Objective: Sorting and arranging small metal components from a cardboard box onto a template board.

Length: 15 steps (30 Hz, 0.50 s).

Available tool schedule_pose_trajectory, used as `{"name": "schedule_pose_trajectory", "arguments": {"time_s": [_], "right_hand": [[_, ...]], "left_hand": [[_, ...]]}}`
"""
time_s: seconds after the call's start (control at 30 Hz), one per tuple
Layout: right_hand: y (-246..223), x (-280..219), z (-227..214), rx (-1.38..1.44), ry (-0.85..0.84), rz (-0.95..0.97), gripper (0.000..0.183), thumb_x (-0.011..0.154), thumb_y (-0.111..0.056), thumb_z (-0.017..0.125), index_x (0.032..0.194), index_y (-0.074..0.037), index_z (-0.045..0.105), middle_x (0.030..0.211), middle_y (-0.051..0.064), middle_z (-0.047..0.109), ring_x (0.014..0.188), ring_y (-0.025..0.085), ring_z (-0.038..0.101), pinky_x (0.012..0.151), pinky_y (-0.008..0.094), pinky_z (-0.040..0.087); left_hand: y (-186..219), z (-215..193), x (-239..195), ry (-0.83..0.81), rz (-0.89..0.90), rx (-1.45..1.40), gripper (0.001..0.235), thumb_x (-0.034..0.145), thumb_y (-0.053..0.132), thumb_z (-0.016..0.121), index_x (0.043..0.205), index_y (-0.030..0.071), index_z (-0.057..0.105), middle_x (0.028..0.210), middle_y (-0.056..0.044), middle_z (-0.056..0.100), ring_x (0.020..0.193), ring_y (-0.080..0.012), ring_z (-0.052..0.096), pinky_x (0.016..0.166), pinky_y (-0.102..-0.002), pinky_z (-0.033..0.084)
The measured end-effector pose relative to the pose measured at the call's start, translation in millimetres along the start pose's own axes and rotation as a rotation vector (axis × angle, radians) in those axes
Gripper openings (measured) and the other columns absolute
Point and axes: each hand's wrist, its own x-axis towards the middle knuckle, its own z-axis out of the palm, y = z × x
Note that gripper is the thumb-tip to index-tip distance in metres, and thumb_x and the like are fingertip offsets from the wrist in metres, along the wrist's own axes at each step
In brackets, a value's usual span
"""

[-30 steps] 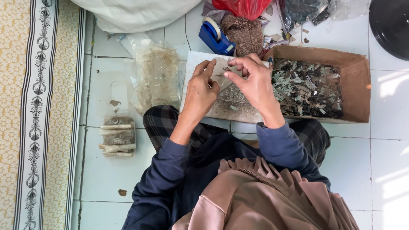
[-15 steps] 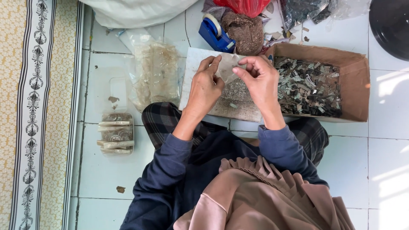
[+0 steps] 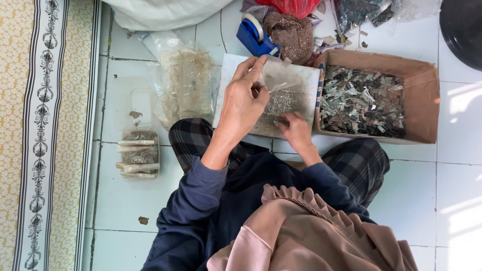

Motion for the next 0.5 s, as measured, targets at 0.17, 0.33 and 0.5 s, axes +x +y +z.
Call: {"name": "schedule_pose_trajectory", "arguments": {"time_s": [0.17, 0.33, 0.5], "right_hand": [[-1.3, -9.2, 16.6, -0.208, 0.21, -0.241, 0.022, 0.09, -0.028, 0.076, 0.107, -0.015, 0.073, 0.096, 0.005, 0.062, 0.098, 0.031, 0.064, 0.079, 0.045, 0.054], [16.6, 0.9, 26.3, -0.181, 0.148, -0.173, 0.017, 0.09, -0.03, 0.075, 0.1, -0.017, 0.073, 0.094, 0.002, 0.06, 0.097, 0.029, 0.065, 0.079, 0.043, 0.054], [-27.0, 12.4, -25.6, 0.458, 0.285, -0.004, 0.01, 0.089, -0.018, 0.083, 0.096, -0.02, 0.077, 0.08, -0.001, 0.072, 0.074, 0.015, 0.071, 0.064, 0.028, 0.053]], "left_hand": [[-44.8, 1.2, -0.4, 0.011, -0.048, 0.052, 0.057, 0.09, -0.009, 0.056, 0.147, -0.004, 0.05, 0.139, -0.027, 0.052, 0.087, -0.0269, 0.073, 0.071, -0.035, 0.063], [-30.8, -4.4, -0.7, 0.034, -0.069, 0.055, 0.057, 0.09, -0.007, 0.057, 0.146, -0.003, 0.051, 0.14, -0.027, 0.052, 0.088, -0.0276, 0.073, 0.072, -0.035, 0.064], [-39.4, -3.7, -0.3, 0.034, -0.072, 0.077, 0.058, 0.088, -0.007, 0.059, 0.145, -0.004, 0.053, 0.139, -0.027, 0.053, 0.087, -0.0287, 0.074, 0.072, -0.036, 0.064]]}}
